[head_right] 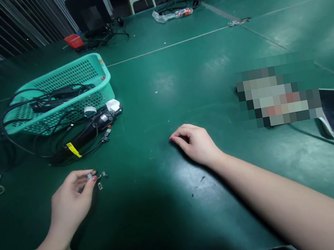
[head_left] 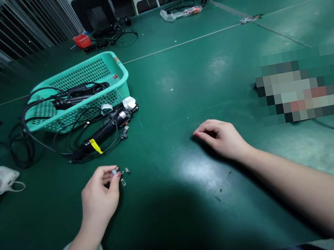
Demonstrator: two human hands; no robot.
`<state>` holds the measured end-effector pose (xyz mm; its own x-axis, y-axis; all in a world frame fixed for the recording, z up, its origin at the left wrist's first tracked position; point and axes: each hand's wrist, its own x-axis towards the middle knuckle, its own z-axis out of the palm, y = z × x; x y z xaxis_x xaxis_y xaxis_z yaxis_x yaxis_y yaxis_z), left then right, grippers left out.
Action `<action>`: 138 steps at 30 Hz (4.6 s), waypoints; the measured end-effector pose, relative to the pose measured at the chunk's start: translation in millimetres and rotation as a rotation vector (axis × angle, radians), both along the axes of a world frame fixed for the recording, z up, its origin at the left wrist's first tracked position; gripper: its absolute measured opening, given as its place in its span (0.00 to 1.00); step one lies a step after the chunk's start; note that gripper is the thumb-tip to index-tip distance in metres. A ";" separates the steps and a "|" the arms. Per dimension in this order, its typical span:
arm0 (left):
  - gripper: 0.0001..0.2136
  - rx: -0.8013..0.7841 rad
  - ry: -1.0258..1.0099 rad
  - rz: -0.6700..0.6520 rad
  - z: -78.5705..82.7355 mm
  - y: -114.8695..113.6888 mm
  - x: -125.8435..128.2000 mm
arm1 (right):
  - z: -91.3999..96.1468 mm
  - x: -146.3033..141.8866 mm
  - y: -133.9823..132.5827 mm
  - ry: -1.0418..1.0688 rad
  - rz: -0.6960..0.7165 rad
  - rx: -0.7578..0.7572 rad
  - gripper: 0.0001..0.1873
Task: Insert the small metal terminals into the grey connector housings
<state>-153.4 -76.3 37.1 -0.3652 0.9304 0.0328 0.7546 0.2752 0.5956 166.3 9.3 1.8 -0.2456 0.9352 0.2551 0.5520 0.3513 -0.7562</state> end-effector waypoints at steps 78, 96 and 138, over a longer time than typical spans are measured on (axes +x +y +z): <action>0.12 -0.008 -1.259 -0.245 -28.8 69.9 142.9 | 6.1 -13.6 -14.3 0.003 0.091 -0.155 0.09; 0.15 -0.062 -1.225 -0.330 -32.5 66.7 144.9 | 8.7 -13.4 -10.9 0.372 -0.045 -0.314 0.12; 0.15 -0.080 -1.277 -0.342 -27.2 63.8 145.1 | 10.7 -21.8 -13.6 0.241 -0.062 -0.052 0.09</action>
<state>-8.3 -12.5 9.9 0.1538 0.9643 -0.2153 -0.2829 0.2518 0.9255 144.5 -4.3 12.6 -0.1253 0.9599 0.2509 0.3733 0.2799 -0.8845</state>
